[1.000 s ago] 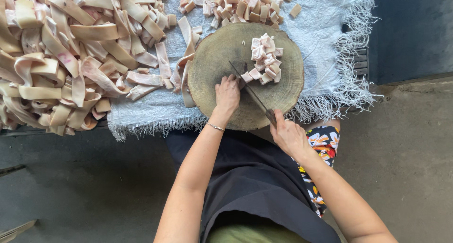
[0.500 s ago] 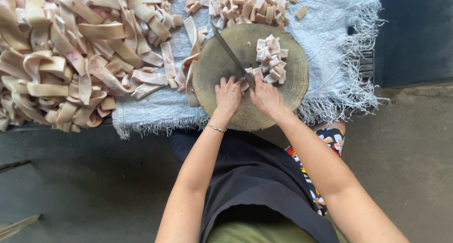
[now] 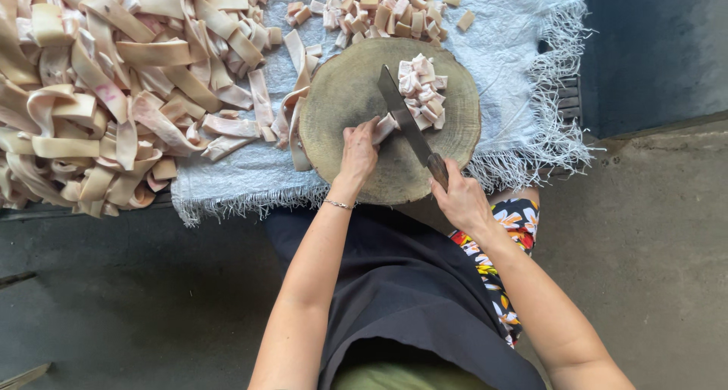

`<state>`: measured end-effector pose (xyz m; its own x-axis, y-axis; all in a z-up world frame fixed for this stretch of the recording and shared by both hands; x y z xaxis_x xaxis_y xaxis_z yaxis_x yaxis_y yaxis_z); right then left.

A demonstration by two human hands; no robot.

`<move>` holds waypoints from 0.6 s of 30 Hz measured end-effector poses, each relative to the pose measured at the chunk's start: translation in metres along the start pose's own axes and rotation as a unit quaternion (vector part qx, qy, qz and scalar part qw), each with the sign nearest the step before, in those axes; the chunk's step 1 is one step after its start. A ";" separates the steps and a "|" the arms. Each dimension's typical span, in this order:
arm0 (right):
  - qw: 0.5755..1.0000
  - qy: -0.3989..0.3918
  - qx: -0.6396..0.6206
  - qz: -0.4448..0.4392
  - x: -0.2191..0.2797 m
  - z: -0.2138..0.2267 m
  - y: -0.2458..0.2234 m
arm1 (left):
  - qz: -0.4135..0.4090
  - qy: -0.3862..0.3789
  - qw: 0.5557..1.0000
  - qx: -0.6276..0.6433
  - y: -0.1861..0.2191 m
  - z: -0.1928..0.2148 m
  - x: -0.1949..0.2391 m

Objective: The person uses a cleaver to cut strips of pale meat into small cubes on a round wooden cutting board. The cut pieces are gathered into a pile on the board while uncut strips remain on a white sack to the left.

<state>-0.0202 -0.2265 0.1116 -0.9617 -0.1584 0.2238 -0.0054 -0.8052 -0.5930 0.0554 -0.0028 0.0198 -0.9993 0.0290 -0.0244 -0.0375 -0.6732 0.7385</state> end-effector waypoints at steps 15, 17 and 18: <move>0.990 -0.050 0.128 0.036 0.028 -0.009 0.002 | 0.029 0.001 0.996 -0.090 -0.004 -0.014 -0.010; 0.991 -0.059 0.112 0.042 0.014 -0.016 0.004 | 0.011 0.014 0.996 -0.083 -0.003 -0.010 -0.011; 0.991 -0.064 0.104 0.046 0.007 -0.018 0.004 | 0.002 0.021 0.997 -0.079 -0.002 -0.008 -0.011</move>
<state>-0.0316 -0.2202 0.0966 -0.9127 -0.2974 0.2802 0.1503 -0.8820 -0.4467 0.0666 -0.0072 0.0131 -0.9987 -0.0030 -0.0513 -0.0296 -0.7817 0.6229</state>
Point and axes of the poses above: each hand's wrist, its own x-axis away from the middle knuckle, its own z-axis out of the back of the hand, y = z × x, the point moved 6 cm from there along -x, towards the middle knuckle, and after that the axes turned 6 degrees about x, right-handed, at the moved point
